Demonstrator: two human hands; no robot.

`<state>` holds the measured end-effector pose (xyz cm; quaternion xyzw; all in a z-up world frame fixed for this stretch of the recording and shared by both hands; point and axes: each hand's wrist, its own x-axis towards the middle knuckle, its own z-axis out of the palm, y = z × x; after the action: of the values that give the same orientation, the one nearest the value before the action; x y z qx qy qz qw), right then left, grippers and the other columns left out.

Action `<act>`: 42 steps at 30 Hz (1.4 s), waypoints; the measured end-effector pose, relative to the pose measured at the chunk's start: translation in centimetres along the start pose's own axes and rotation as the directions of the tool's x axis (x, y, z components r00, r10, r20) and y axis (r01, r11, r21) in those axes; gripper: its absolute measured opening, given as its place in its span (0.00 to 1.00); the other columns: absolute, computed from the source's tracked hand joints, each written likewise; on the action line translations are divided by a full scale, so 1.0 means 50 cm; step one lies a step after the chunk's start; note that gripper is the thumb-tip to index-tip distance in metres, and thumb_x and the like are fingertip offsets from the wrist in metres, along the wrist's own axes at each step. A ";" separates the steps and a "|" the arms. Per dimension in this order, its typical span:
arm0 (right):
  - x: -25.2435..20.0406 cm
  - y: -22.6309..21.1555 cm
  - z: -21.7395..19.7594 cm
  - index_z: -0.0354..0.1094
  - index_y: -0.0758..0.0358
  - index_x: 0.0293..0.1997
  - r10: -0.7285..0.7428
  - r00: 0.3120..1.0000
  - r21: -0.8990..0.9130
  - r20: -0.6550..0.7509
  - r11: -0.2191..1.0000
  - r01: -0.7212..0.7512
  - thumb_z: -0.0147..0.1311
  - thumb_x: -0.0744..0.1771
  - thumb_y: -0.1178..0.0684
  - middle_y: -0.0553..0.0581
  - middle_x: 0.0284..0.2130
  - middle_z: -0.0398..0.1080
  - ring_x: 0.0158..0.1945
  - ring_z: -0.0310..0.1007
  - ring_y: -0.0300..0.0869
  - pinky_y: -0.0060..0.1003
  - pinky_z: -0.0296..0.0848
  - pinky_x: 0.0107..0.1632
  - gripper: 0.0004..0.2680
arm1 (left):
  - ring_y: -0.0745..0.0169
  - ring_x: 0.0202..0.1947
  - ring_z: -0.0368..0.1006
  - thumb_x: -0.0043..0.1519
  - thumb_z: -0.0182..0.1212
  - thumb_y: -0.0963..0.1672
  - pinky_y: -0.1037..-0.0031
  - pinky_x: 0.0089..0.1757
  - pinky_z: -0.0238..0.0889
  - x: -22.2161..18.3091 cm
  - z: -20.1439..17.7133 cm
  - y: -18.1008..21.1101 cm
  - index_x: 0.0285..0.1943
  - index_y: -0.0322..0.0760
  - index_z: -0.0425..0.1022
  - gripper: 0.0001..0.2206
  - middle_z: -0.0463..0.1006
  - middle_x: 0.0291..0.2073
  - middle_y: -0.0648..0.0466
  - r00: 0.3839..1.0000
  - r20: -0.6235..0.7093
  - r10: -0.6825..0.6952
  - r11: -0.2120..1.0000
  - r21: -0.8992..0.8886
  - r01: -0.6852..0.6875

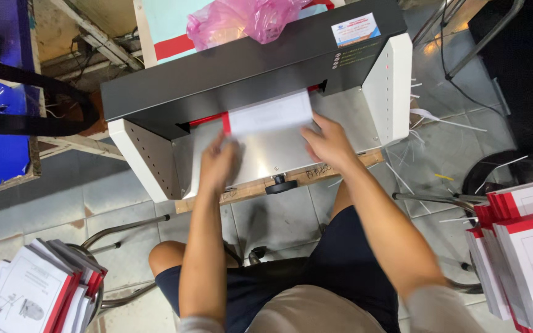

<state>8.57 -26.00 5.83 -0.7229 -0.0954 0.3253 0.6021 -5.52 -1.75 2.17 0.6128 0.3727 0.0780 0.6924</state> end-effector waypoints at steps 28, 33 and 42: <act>-0.840 0.186 -0.564 0.72 0.70 0.57 0.223 0.899 -0.162 -0.376 0.940 -0.301 0.60 0.63 0.54 0.63 0.38 0.80 0.33 0.81 0.44 0.43 0.80 0.35 0.17 | 0.68 0.46 0.75 0.62 0.64 0.41 0.74 0.47 0.69 -0.689 0.359 -0.045 0.61 0.31 0.71 0.19 0.80 0.48 0.54 0.632 0.753 -0.186 0.962 0.008 0.273; -0.823 0.316 -0.836 0.73 0.74 0.57 0.174 0.615 -0.208 -0.769 0.842 -0.498 0.58 0.66 0.61 0.71 0.42 0.80 0.41 0.80 0.50 0.45 0.78 0.48 0.13 | 0.69 0.30 0.75 0.65 0.65 0.47 0.74 0.33 0.69 -0.748 0.659 -0.084 0.49 0.30 0.73 0.14 0.79 0.32 0.56 0.607 0.793 0.052 0.975 -0.171 0.140; -0.601 0.468 -0.890 0.73 0.70 0.55 0.036 0.576 -0.383 -0.816 0.713 -0.587 0.57 0.67 0.60 0.67 0.43 0.78 0.44 0.79 0.48 0.42 0.76 0.50 0.11 | 0.46 0.25 0.77 0.70 0.44 0.60 0.58 0.31 0.68 -0.766 0.808 -0.143 0.37 0.41 0.83 0.28 0.80 0.21 0.46 0.262 0.948 -0.182 0.730 0.308 -0.610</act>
<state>5.55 -83.91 -2.51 -0.9485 0.2039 0.0474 0.2377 -10.47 -57.02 10.60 0.7750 -0.2046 -0.3270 0.5005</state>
